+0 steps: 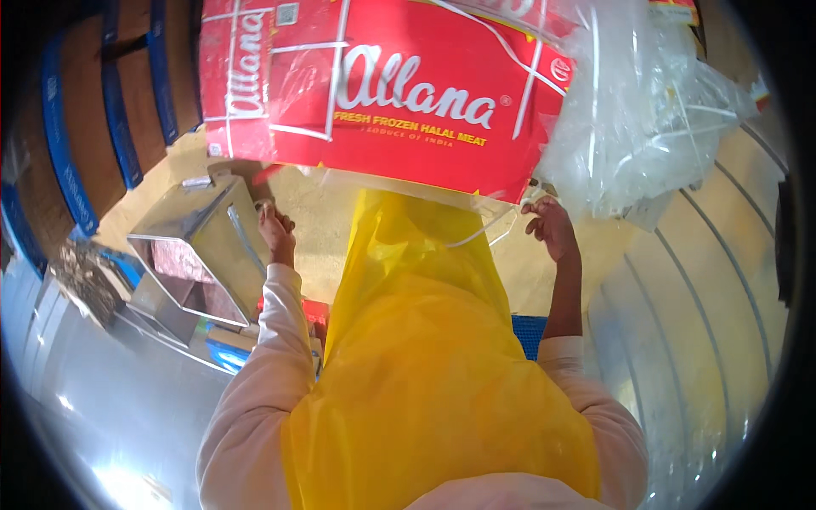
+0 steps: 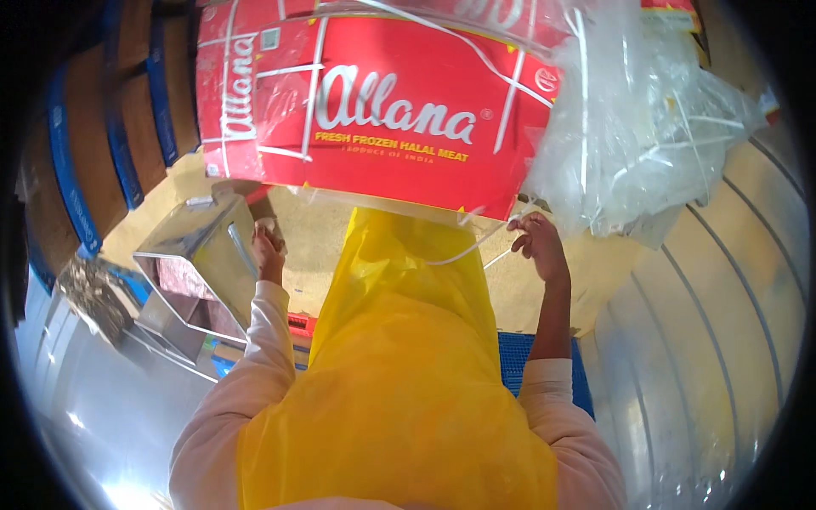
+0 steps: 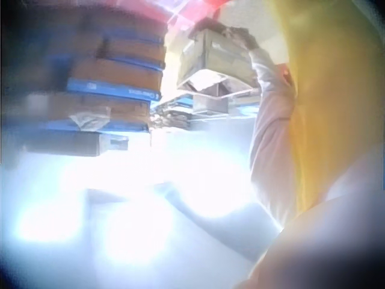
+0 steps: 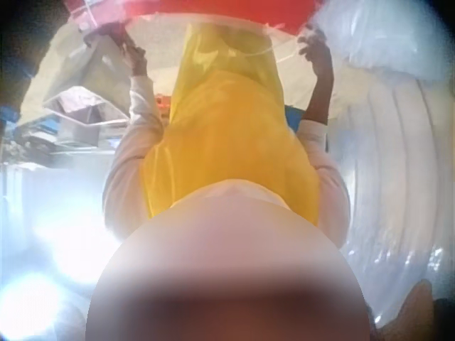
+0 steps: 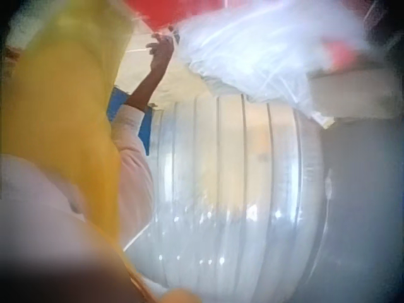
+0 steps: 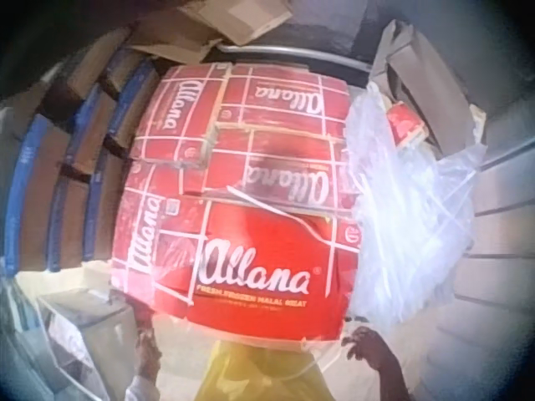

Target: The person uses a red utility knife to cut open large plastic-wrapped packages of frozen meat. They remove the meat blocks from the packaging and place them into a metal tray on the counter. The person repeats this process for multiple packages, discarding the empty plastic wrapping.

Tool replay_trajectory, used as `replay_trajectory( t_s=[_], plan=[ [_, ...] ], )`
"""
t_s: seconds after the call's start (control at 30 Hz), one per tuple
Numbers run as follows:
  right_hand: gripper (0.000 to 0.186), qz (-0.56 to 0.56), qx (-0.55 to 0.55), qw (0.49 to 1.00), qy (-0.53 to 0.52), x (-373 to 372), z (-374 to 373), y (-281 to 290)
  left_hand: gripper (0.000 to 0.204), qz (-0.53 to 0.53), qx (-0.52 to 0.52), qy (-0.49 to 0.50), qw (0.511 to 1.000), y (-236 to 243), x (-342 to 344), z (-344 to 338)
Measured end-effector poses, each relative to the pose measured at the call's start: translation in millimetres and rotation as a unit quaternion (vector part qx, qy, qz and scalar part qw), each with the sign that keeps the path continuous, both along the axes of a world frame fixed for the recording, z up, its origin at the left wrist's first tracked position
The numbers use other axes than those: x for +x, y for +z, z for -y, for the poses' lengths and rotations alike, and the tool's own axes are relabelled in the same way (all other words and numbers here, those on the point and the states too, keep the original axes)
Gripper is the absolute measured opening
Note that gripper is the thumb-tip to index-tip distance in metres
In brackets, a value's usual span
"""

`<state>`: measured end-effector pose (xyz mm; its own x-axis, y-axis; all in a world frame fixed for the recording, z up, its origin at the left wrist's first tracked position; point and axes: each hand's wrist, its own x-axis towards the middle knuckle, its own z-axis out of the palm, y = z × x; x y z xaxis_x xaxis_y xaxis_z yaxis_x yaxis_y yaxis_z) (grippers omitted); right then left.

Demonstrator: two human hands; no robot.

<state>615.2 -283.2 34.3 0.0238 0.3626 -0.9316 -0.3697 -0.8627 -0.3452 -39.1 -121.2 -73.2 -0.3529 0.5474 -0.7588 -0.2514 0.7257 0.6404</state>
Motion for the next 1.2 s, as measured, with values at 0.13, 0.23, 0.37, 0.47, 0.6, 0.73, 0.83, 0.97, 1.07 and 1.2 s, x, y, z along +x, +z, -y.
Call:
replay_trajectory(
  t_s=[0.13, 0.23, 0.37, 0.47, 0.6, 0.73, 0.83, 0.97, 1.07, 1.2],
  plan=[
    [0.014, -0.150, 0.008, 0.940, -0.306, -56.1, 36.8, -64.9, 0.012, -0.045, 0.015, -0.034, 0.998, -25.6, 13.1, -39.7],
    [0.015, -0.260, 0.083, 0.803, -0.530, -77.0, 70.3, -103.6, 0.018, -0.138, -0.006, -0.089, 0.986, -63.0, 31.2, -78.3],
    [0.027, -0.366, 0.117, 0.739, -0.554, -95.4, 102.7, -146.4, 0.028, -0.094, 0.030, 0.076, 0.992, -76.2, 54.8, -81.9],
    [0.044, -0.247, 0.061, 0.759, -0.599, -119.7, 57.3, -158.5, 0.039, 0.032, 0.126, 0.042, 0.991, -84.2, 90.8, -72.8],
    [0.059, -0.263, 0.133, 0.749, -0.593, -138.5, -32.6, -130.7, 0.044, 0.226, 0.135, 0.174, 0.949, -75.9, 125.8, -88.6],
    [0.064, -0.303, 0.133, 0.720, -0.610, -138.2, -32.9, -144.1, 0.050, 0.224, 0.097, 0.223, 0.944, -88.7, 122.3, -96.6],
    [0.065, -0.313, 0.126, 0.714, -0.613, -140.7, -40.4, -126.7, 0.050, 0.276, 0.099, 0.202, 0.935, -69.8, 134.5, -102.2],
    [0.066, -0.285, 0.081, 0.715, -0.633, -133.7, -50.8, -108.6, 0.052, 0.179, 0.090, 0.230, 0.953, -64.6, 137.3, -98.4],
    [0.071, -0.314, 0.099, 0.684, -0.651, -113.3, 2.7, -159.1, 0.054, 0.119, 0.087, 0.235, 0.961, -57.5, 134.6, -88.3],
    [0.076, -0.199, 0.173, 0.818, -0.511, -124.1, -40.8, -137.8, 0.050, -0.060, 0.083, 0.155, 0.983, -68.4, 112.5, -97.9]
  ],
)
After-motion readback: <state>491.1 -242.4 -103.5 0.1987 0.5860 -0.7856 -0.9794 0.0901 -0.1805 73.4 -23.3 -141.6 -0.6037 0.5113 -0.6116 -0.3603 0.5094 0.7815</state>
